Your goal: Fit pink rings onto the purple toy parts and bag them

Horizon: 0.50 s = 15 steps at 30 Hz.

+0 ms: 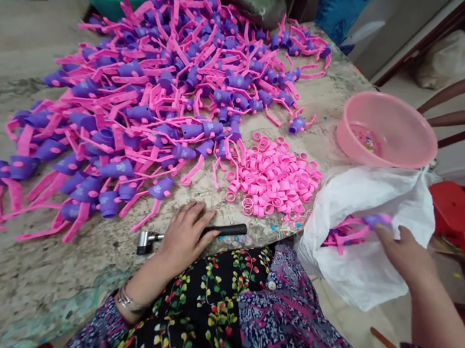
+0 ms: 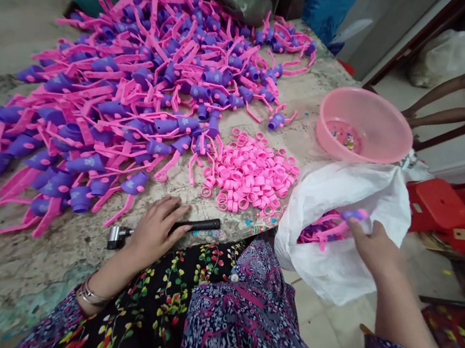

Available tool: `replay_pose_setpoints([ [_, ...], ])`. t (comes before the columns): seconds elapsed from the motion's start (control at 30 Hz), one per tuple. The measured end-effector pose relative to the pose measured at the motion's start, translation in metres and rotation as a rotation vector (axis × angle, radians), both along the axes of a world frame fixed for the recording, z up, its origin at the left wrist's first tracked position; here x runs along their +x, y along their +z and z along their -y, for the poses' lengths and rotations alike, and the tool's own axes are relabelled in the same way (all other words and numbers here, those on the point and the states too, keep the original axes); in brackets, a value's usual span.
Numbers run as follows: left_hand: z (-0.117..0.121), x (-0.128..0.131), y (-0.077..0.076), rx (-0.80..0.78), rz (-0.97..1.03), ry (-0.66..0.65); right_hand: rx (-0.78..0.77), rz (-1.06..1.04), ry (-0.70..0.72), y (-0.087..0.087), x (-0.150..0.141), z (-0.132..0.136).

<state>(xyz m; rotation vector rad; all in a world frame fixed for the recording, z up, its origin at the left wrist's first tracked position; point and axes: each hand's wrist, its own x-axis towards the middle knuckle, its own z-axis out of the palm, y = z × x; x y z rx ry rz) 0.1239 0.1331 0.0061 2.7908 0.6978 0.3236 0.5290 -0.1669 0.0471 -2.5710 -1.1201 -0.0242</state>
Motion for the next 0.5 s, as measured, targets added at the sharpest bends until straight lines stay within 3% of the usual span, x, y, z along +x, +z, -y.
replay_pose_setpoints([
  [0.07,0.002,-0.005,0.001,0.025,0.0,0.011,-0.152,0.118,-0.154,0.004,-0.007,-0.012],
  [0.13,0.004,-0.01,0.002,0.027,0.001,0.039,-0.216,0.181,-0.203,0.015,-0.017,-0.033],
  [0.3,0.008,-0.015,0.0,0.022,0.004,0.09,-0.086,0.181,-0.115,0.04,-0.054,-0.091],
  [0.5,0.012,-0.016,0.0,0.012,0.053,0.08,0.039,0.168,0.186,0.033,-0.09,-0.126],
])
